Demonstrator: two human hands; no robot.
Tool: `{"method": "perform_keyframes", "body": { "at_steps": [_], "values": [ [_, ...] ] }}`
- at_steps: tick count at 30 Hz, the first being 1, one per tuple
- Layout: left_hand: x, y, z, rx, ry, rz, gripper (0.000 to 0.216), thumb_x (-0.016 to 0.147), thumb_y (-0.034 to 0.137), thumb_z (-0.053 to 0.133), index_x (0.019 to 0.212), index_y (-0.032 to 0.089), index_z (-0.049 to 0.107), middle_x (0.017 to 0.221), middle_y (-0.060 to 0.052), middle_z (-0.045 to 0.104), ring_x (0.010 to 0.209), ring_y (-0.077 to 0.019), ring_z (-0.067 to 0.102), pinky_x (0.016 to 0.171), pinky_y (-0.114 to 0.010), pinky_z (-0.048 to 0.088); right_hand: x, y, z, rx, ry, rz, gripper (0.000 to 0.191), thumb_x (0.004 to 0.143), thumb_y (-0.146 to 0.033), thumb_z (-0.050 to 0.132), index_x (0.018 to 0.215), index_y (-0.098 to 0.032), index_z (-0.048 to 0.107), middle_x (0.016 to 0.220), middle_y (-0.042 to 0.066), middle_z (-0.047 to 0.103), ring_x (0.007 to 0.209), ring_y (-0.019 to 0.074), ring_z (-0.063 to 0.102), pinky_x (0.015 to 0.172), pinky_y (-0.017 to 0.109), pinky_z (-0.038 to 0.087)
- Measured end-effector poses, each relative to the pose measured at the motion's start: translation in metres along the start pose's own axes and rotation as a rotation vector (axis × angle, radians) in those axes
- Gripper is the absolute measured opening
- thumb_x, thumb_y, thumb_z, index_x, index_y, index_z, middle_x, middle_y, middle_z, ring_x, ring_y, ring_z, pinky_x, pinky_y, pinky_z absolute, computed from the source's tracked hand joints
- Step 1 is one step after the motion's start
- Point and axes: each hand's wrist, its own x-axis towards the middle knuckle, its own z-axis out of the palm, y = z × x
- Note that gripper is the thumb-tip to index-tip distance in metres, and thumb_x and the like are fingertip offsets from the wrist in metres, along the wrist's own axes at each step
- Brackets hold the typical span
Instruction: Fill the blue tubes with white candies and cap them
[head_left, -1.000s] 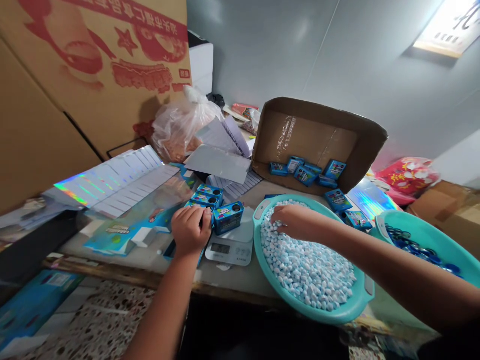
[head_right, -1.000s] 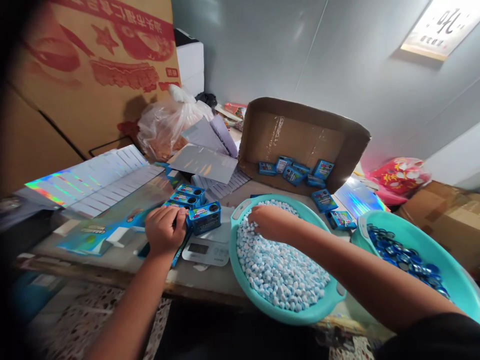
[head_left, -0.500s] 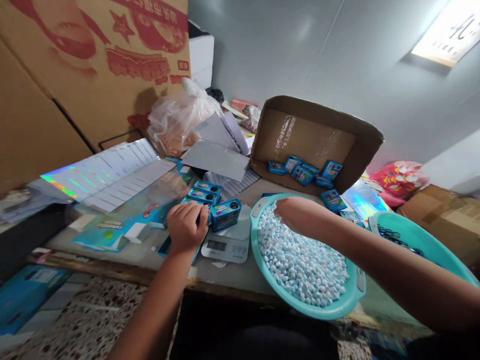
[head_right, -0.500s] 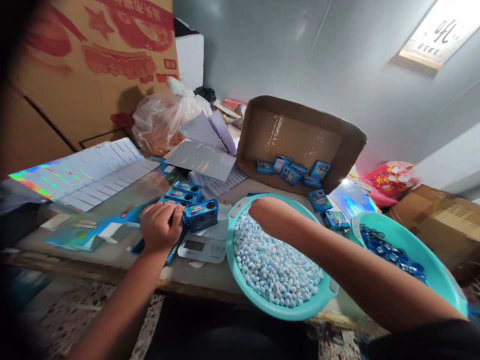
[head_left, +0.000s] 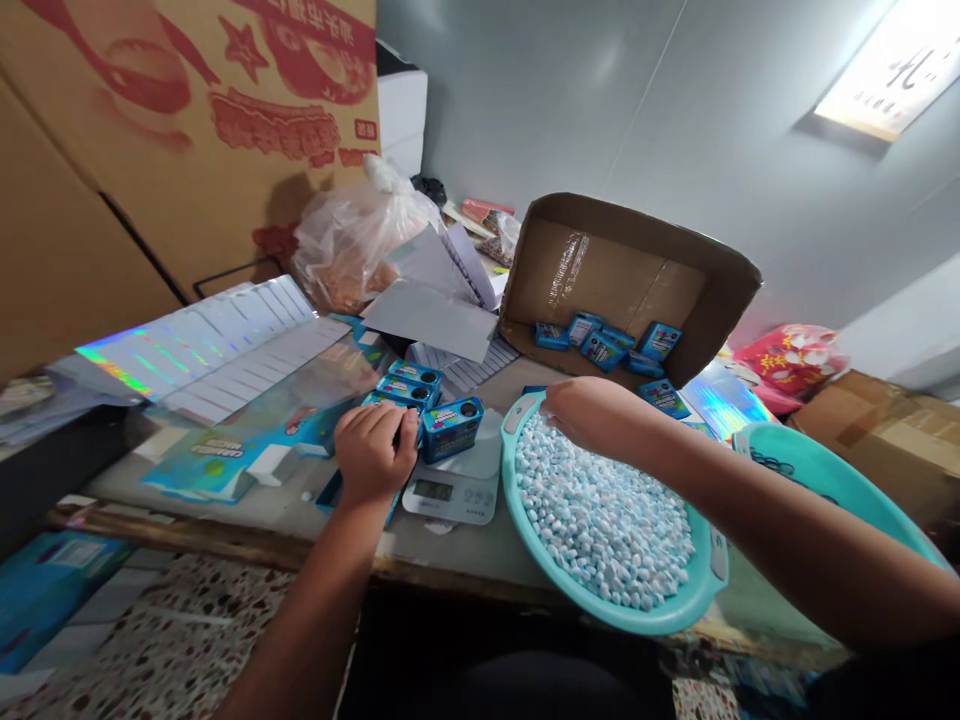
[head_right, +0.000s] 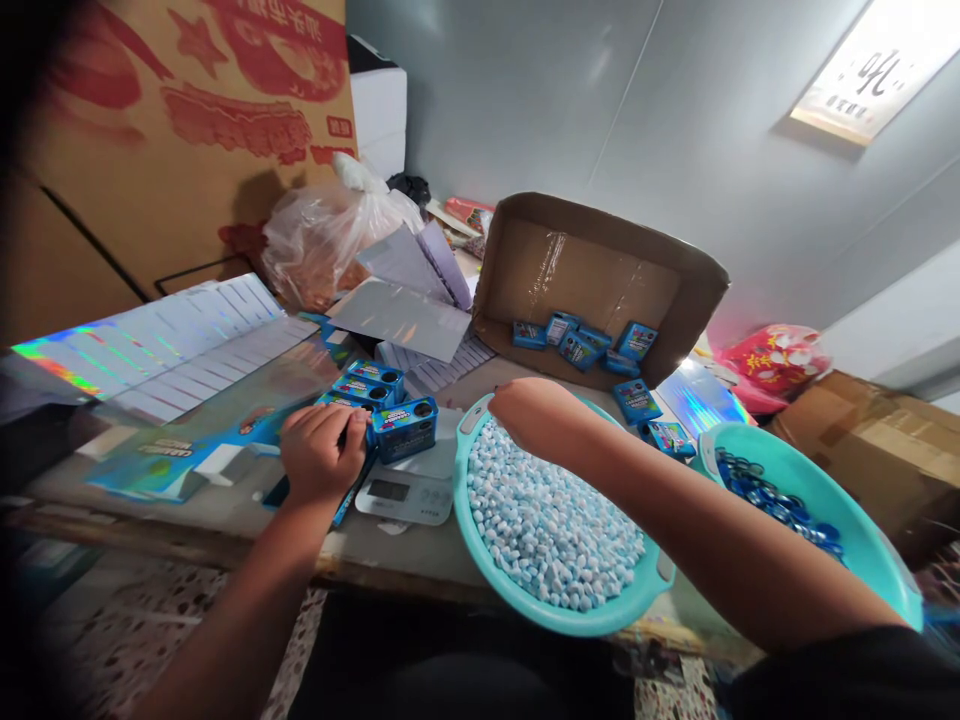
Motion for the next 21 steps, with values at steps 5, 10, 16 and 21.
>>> {"method": "perform_keyframes", "body": {
  "at_steps": [5,10,16,21],
  "values": [
    [0.0,0.001,-0.001,-0.005,0.001,-0.012,0.026,0.097,0.021,0.051,0.071,0.021,0.057,0.068,-0.003,0.065,0.068,-0.0213,0.059,0.074,-0.037,0.041,0.031,-0.01,-0.013,0.074,0.144,-0.076,0.019,0.098,-0.016,0.055,0.099,-0.015,0.074,0.107,0.01,0.073,0.099,0.0229,0.066,0.079,0.03,0.044],
    [0.001,0.002,-0.003,0.007,-0.014,-0.007,0.025,0.096,0.019,0.05,0.073,0.021,0.058,0.07,-0.004,0.067,0.07,-0.0222,0.061,0.074,-0.038,0.042,0.063,-0.02,-0.012,0.126,0.161,-0.163,0.017,0.095,-0.014,0.059,0.101,-0.015,0.074,0.106,0.01,0.074,0.101,0.0234,0.066,0.083,0.03,0.046],
    [0.0,0.001,-0.002,-0.003,-0.028,-0.004,0.022,0.095,0.019,0.052,0.074,0.021,0.059,0.071,-0.004,0.068,0.072,-0.0223,0.063,0.076,-0.038,0.043,0.068,-0.036,-0.001,0.087,0.14,-0.173,0.023,0.089,-0.003,0.055,0.105,-0.011,0.07,0.111,0.012,0.071,0.1,0.0237,0.066,0.081,0.03,0.049],
    [-0.001,0.0,-0.001,-0.024,-0.014,-0.018,0.021,0.096,0.018,0.051,0.076,0.021,0.06,0.074,-0.004,0.07,0.073,-0.0217,0.064,0.077,-0.037,0.044,0.027,-0.045,0.007,0.024,0.176,-0.047,0.029,0.082,0.002,0.053,0.102,-0.011,0.068,0.104,0.013,0.068,0.087,0.0255,0.067,0.068,0.033,0.048]
  ]
}}
